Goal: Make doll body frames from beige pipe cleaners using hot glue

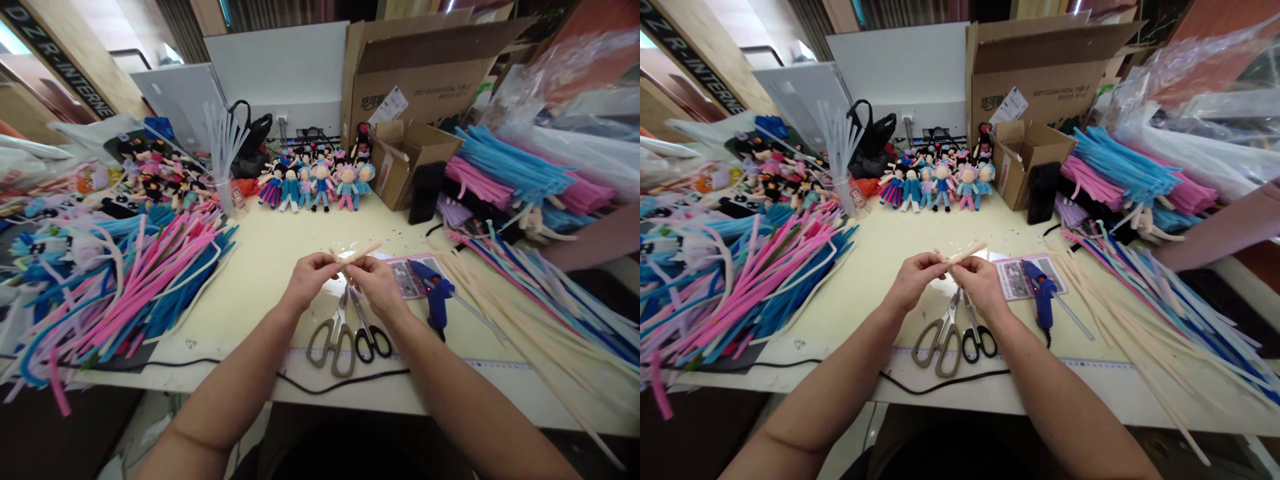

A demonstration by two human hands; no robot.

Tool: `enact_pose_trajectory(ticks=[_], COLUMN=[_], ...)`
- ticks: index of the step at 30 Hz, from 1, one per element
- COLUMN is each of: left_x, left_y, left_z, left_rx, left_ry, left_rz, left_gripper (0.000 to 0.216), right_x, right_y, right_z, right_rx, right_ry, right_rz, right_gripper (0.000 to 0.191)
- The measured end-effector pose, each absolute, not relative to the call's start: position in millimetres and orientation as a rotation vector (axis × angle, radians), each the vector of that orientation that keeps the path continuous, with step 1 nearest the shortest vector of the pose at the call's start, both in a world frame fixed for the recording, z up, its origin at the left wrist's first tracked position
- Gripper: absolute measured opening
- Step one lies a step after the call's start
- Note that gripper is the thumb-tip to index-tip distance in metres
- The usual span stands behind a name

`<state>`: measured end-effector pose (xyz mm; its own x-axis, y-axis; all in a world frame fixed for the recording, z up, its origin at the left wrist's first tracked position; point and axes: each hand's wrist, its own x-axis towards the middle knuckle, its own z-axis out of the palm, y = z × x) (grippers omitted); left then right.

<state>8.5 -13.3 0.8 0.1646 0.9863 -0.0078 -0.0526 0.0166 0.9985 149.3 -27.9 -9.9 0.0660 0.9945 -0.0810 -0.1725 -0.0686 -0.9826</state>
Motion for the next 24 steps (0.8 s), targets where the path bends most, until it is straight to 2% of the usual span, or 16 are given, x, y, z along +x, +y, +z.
enact_pose_trajectory(ticks=[6, 17, 24], left_x=[9.5, 9.2, 8.3], left_y=[-13.5, -10.3, -15.9], left_z=[2.1, -0.5, -5.9], left_rx=[1.224, 1.359, 1.912], left_ry=[0.994, 1.071, 1.205], left_rz=[1.119, 1.218, 1.319], left_gripper=[0.022, 0.015, 0.003], right_x=[150.3, 156.0, 154.4], right_y=[-27.3, -24.8, -25.8], right_z=[-5.4, -7.2, -5.3], right_rx=[-1.147, -1.010, -1.004], right_ry=[-0.959, -0.827, -0.768], right_rz=[1.315, 1.609, 1.629], right_gripper=[0.019, 0.025, 0.027])
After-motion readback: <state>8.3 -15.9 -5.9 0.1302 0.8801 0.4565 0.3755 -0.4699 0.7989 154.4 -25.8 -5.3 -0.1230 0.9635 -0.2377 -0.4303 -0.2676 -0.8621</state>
